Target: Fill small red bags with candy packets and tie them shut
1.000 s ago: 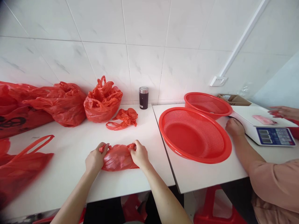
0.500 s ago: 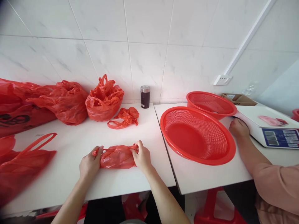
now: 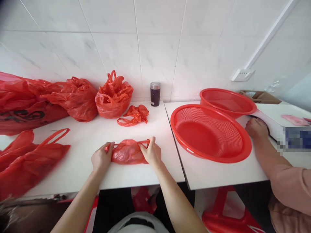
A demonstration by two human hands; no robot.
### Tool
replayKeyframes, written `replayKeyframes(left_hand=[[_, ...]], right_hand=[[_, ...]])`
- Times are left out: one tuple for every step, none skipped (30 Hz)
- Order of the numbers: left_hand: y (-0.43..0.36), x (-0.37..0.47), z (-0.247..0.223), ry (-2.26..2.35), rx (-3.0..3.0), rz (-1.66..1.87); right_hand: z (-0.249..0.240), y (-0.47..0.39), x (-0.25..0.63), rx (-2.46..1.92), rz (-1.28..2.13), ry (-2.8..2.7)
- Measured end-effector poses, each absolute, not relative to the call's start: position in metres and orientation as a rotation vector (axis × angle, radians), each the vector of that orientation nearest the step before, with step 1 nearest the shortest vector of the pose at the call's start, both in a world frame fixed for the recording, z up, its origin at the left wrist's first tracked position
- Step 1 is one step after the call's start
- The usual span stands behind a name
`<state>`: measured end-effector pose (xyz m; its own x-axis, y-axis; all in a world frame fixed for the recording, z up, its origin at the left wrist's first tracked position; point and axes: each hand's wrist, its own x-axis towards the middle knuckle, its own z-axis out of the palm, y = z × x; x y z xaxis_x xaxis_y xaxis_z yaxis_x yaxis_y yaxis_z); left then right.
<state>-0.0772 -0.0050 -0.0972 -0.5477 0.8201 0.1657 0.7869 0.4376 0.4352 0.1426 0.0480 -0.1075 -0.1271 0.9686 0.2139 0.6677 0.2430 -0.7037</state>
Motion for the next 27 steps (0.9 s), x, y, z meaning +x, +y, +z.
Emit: replayKeyframes(left_hand=[[-0.0040, -0.0778, -0.0975, 2.612, 1.448, 0.739], [-0.0030, -0.0784, -0.0978, 2.618, 1.433, 0.752], [-0.0022, -0.0791, -0.0979, 2.621, 1.416, 0.772], [-0.0018, -0.0798, -0.0981, 2.622, 1.399, 0.797], [-0.0016, -0.0805, -0.0982, 2.620, 1.382, 0.829], [-0.0018, -0.0811, -0.0983, 2.616, 1.366, 0.866], [-0.0023, -0.0817, -0.0985, 2.611, 1.353, 0.904], [-0.0029, -0.0822, -0.0989, 2.602, 1.343, 0.942], [-0.0036, -0.0827, -0.0994, 2.592, 1.335, 0.977], [-0.0043, -0.0831, -0.1001, 2.579, 1.331, 1.008], [-0.0049, -0.0835, -0.1009, 2.564, 1.332, 1.033], [-0.0054, -0.0838, -0.1017, 2.551, 1.334, 1.051], [-0.0058, -0.0841, -0.1026, 2.539, 1.337, 1.063], [-0.0061, -0.0844, -0.1034, 2.527, 1.341, 1.069], [-0.0062, -0.0847, -0.1040, 2.517, 1.345, 1.071], [-0.0063, -0.0849, -0.1044, 2.507, 1.348, 1.069], [-0.0064, -0.0851, -0.1046, 2.497, 1.351, 1.065], [-0.0064, -0.0852, -0.1046, 2.488, 1.353, 1.061], [-0.0063, -0.0853, -0.1043, 2.480, 1.354, 1.055], [-0.0061, -0.0854, -0.1039, 2.474, 1.353, 1.047], [-0.0059, -0.0853, -0.1034, 2.472, 1.351, 1.038], [-0.0057, -0.0852, -0.1029, 2.471, 1.351, 1.026], [-0.0054, -0.0851, -0.1025, 2.470, 1.351, 1.014], [-0.0051, -0.0850, -0.1022, 2.469, 1.354, 1.003], [-0.0048, -0.0848, -0.1021, 2.469, 1.358, 0.991], [-0.0046, -0.0846, -0.1021, 2.469, 1.361, 0.982], [-0.0045, -0.0845, -0.1023, 2.469, 1.365, 0.974]], right_hand=[[-0.1075, 0.0488, 0.1423, -1.510, 0.596, -1.855], [-0.1074, 0.0494, 0.1420, -1.522, 0.598, -1.845], [-0.1073, 0.0497, 0.1417, -1.529, 0.599, -1.840], [-0.1073, 0.0498, 0.1414, -1.531, 0.597, -1.840], [-0.1073, 0.0495, 0.1413, -1.529, 0.590, -1.842], [-0.1074, 0.0490, 0.1413, -1.521, 0.580, -1.848], [-0.1076, 0.0483, 0.1415, -1.514, 0.567, -1.853], [-0.1077, 0.0474, 0.1417, -1.506, 0.553, -1.857], [-0.1078, 0.0465, 0.1420, -1.497, 0.543, -1.860], [-0.1080, 0.0456, 0.1423, -1.488, 0.539, -1.861], [-0.1081, 0.0449, 0.1427, -1.479, 0.542, -1.860], [-0.1084, 0.0443, 0.1431, -1.472, 0.548, -1.855], [-0.1087, 0.0440, 0.1435, -1.461, 0.556, -1.847], [-0.1091, 0.0439, 0.1439, -1.446, 0.569, -1.835], [-0.1096, 0.0439, 0.1444, -1.429, 0.585, -1.820], [-0.1102, 0.0441, 0.1450, -1.413, 0.602, -1.803], [-0.1107, 0.0443, 0.1456, -1.395, 0.618, -1.789], [-0.1111, 0.0446, 0.1462, -1.377, 0.631, -1.779], [-0.1114, 0.0450, 0.1468, -1.361, 0.643, -1.774], [-0.1116, 0.0453, 0.1473, -1.350, 0.651, -1.770], [-0.1118, 0.0458, 0.1479, -1.341, 0.658, -1.766], [-0.1120, 0.0463, 0.1484, -1.332, 0.667, -1.760], [-0.1123, 0.0470, 0.1488, -1.324, 0.678, -1.752], [-0.1126, 0.0477, 0.1492, -1.317, 0.687, -1.743], [-0.1131, 0.0484, 0.1496, -1.312, 0.695, -1.733], [-0.1137, 0.0491, 0.1499, -1.307, 0.701, -1.723], [-0.1142, 0.0497, 0.1501, -1.302, 0.707, -1.714]])
